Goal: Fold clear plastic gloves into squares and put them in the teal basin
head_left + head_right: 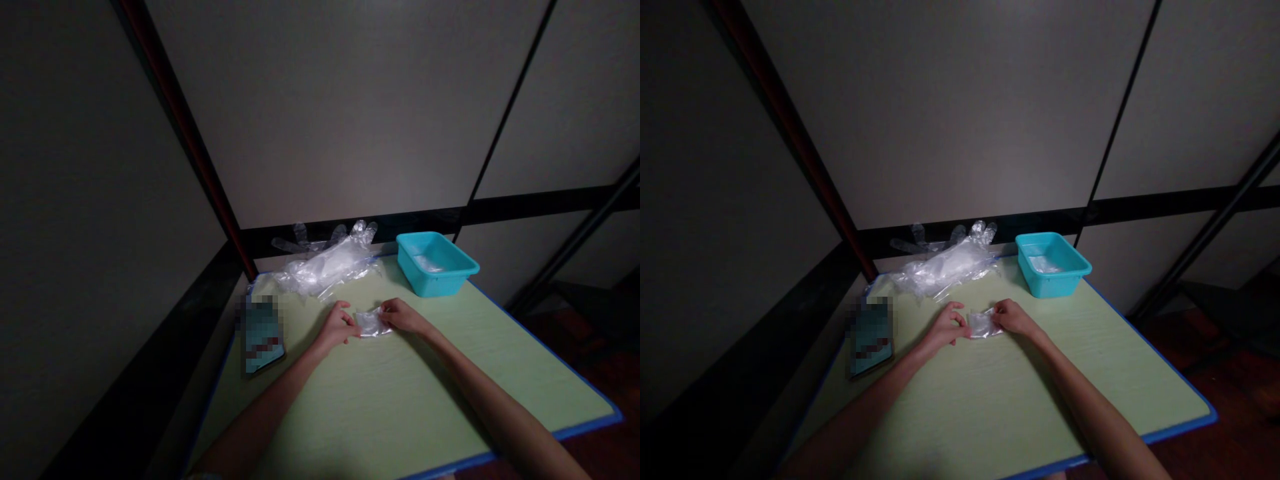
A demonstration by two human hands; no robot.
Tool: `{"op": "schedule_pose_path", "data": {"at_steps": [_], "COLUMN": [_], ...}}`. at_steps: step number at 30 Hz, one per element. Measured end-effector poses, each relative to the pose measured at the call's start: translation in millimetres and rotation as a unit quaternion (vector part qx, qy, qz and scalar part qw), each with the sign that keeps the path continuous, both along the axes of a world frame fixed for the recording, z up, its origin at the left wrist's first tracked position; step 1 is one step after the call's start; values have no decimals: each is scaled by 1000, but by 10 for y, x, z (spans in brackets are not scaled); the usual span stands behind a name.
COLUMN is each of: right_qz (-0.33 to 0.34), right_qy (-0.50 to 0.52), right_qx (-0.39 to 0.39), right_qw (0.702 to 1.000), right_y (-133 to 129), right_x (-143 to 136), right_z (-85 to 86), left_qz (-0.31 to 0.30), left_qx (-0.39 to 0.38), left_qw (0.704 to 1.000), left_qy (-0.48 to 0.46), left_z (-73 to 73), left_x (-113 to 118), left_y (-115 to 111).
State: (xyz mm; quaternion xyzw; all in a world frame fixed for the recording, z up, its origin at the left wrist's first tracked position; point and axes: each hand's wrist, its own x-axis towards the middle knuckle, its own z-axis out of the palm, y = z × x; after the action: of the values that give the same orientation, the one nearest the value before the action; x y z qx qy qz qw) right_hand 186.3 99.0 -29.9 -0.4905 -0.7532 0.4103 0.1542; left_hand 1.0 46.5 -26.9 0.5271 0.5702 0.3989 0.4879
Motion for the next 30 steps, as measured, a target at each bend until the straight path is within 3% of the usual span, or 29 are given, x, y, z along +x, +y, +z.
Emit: {"op": "schedule_pose_path", "data": {"at_steps": [12,30], "right_qz": [-111,-133], "right_qy": [69,42], "right_qx": [35,105], "right_qw": [991,985], "right_y": [-96,-139], "right_x": [1,-27], "right_z": [14,15], "left_qz": [2,-5], "left_qx": [2,37], "left_qw": [1000,996], "left_qy": [9,75], "left_z": [23,-54], "left_x": [34,32], "left_y": [8,37]}}
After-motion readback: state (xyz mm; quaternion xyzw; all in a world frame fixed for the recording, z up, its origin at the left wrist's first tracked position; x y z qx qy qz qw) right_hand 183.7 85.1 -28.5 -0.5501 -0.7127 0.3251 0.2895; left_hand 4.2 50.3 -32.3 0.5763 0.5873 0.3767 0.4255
